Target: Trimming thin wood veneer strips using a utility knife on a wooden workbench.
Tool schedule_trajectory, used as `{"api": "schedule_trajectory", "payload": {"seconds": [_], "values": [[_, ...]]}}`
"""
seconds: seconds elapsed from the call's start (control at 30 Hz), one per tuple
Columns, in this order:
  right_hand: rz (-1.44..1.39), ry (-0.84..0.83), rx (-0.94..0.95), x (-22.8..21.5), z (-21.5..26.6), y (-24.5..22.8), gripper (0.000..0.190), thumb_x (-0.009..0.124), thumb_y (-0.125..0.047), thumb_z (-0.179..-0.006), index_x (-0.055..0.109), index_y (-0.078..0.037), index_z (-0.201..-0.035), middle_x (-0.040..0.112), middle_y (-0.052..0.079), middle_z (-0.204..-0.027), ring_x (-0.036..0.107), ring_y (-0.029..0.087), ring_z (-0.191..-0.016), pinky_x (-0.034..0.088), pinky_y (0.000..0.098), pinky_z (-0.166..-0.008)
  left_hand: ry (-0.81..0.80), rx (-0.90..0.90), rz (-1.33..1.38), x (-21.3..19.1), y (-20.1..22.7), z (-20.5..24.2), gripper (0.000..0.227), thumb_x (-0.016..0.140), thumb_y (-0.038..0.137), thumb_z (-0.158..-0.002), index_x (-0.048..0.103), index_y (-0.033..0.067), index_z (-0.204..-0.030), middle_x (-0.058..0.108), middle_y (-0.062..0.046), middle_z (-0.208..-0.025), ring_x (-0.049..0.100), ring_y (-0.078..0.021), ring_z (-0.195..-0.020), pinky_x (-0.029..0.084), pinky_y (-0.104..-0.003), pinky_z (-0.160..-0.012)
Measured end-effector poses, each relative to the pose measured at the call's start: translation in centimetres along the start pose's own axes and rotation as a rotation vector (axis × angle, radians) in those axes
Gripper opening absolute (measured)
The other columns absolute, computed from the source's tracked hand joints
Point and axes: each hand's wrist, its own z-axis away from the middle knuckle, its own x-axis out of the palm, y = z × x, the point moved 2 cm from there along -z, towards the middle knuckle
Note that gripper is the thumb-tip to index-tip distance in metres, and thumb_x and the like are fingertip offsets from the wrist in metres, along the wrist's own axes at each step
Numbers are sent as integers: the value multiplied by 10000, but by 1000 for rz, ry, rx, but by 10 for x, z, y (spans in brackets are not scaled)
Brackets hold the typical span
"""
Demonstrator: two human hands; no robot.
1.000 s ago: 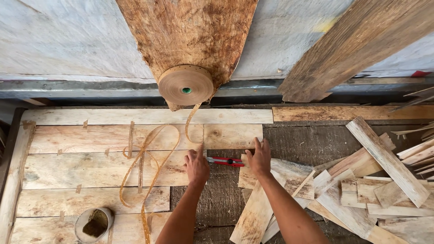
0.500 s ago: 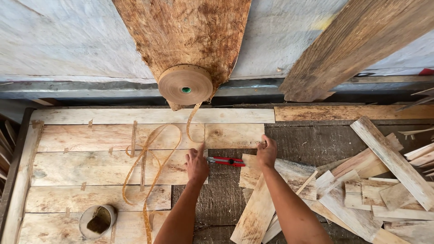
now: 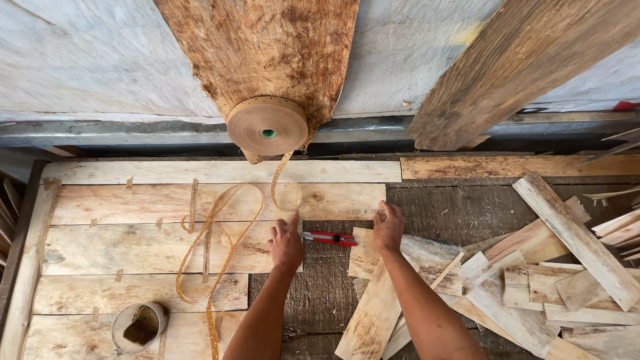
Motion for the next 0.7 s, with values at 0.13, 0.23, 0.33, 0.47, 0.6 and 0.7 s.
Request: {"api": "schedule_trajectory", "payload": {"seconds": [0.13,0.23,0.33,0.47,0.6,0.7], "values": [[35,12,-30,3,0,9,416,805,-126,-863,710,-106,-1267,643,74,-1327,563,271,-1214,471,400,-1096,-23,32,-106,-7,8,6,864,593,-1,-882,244,269,-1625,371,-171,-1441,441,-326,-1242,500,-530,-966],[49,19,-112,0,0,6,426,816,-136,-859,711,-96,-1271,641,81,-1333,555,282,-1226,470,418,-1086,-59,27,-123,-7,8,5,914,581,-35,-858,197,252,-1636,340,-187,-1473,438,-342,-1239,493,-548,-977],[85,-7,-119,-5,0,0,451,823,-150,-848,700,-87,-1278,627,96,-1345,548,303,-1217,475,424,-1062,-58,37,-140,-4,8,4,934,579,-41,-849,173,249,-1639,324,-197,-1485,431,-345,-1246,490,-553,-978],[96,-37,-140,-6,0,1,433,781,-138,-877,684,-92,-1296,622,102,-1347,554,302,-1209,479,422,-1061,-23,15,-68,-1,5,2,908,574,-54,-841,258,277,-1625,352,-162,-1478,434,-326,-1262,474,-547,-1012],[58,-76,-147,-1,-1,19,416,637,-44,-966,639,-110,-1377,614,84,-1402,567,275,-1247,484,407,-1100,-52,-40,7,-11,4,3,909,533,-110,-838,335,326,-1611,402,-116,-1428,442,-288,-1278,466,-511,-1035],[77,-94,-151,1,-2,25,478,584,1,-956,603,-111,-1420,582,103,-1451,548,282,-1291,461,406,-1124,-2,-9,47,-4,-3,-1,902,537,-112,-828,319,284,-1608,406,-110,-1399,434,-288,-1274,440,-543,-1035]]}}
